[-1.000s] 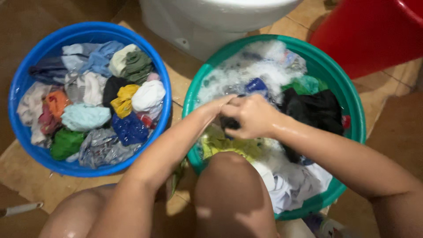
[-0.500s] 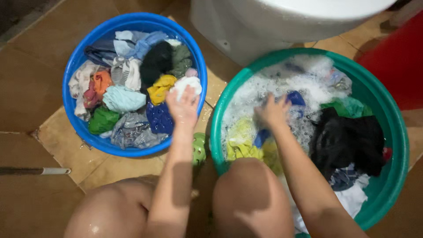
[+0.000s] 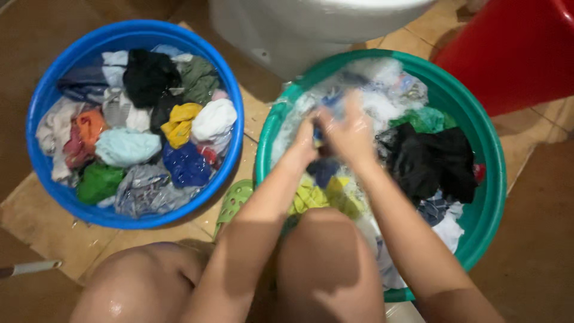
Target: The person washes various clothes by hand in a green basin filled with soapy water, scrubbing different garments and transferring some to a blue basin.
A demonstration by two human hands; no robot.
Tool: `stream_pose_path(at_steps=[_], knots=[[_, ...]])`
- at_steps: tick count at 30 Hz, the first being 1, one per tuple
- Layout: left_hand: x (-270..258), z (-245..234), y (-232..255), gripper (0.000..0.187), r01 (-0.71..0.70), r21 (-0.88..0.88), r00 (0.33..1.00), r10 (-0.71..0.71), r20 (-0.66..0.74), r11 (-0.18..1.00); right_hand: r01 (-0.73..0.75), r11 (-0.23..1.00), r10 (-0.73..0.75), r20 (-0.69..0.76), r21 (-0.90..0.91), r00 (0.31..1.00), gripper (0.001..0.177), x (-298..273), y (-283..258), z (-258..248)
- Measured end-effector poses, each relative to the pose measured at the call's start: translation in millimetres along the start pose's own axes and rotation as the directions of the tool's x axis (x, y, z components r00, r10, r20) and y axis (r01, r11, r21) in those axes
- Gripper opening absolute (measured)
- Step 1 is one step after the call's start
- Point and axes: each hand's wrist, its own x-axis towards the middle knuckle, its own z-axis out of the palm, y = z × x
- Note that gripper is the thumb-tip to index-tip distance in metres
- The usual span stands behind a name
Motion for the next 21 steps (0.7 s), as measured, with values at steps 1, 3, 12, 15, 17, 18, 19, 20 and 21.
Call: stream_pose_path(at_steps=[1, 3, 12, 15, 17, 18, 19, 20, 21], knots=[[3.7, -1.3, 2.3, 0.044, -0.048, -0.078, 0.998, 0.051, 0.041, 0.996, -0.193, 0.977, 0.167, 0.233, 0.091, 0.958, 0.048, -16.0, 2.5, 14.7], [-6.7, -17.2, 13.8, 0.037, -0.276, 0.316, 0.928, 0.337, -0.159, 0.908, -0.226, 0.974, 0.21, 0.34, 0.009, 0.917, 0.049, -40.3, 38.2, 29.6], [-32.4, -96.7, -40.8, 0.06, -0.343, 0.761, 0.623, 0.474, 0.623, -0.55, -0.501, 0.841, 0.377, 0.447, 0.201, 0.812, 0.027, -132.0, 114.3, 144.0], [-27.9, -84.9, -26.9, 0.04, -0.052, 0.897, 0.946, 0.266, 0.185, -0.439, -0.629, 0.777, 0.472, 0.676, -0.016, 0.566, 0.029, -101.9, 138.9, 153.0], [-41.6, -59.7, -19.0, 0.065, -0.047, 0.954, 0.931, 0.332, 0.15, -0.297, -0.708, 0.706, 0.556, 0.627, -0.01, 0.546, 0.032, -61.4, 134.3, 136.4], [-45.1, -45.7, -14.3, 0.09, -0.056, 0.987, 0.911, 0.396, 0.113, -0.153, -0.787, 0.609, 0.61, 0.576, 0.099, 0.545, 0.033, -40.5, 126.1, 118.3], [-43.8, -34.0, -8.7, 0.09, -0.057, 0.987, 0.91, 0.399, 0.114, -0.153, -0.85, 0.465, 0.657, 0.546, 0.248, 0.519, 0.035, -24.8, 116.0, 94.1], [-41.2, -25.6, -4.6, 0.108, -0.013, 0.992, 0.955, 0.294, 0.049, -0.123, -0.824, 0.278, 0.594, 0.586, 0.493, 0.551, 0.026, -12.1, 108.2, 63.8], [-39.7, -19.9, -4.3, 0.126, 0.038, 0.995, 0.984, 0.179, -0.021, -0.095, -0.738, 0.046, 0.53, 0.61, 0.673, 0.589, 0.019, -7.1, 100.2, 32.2]])
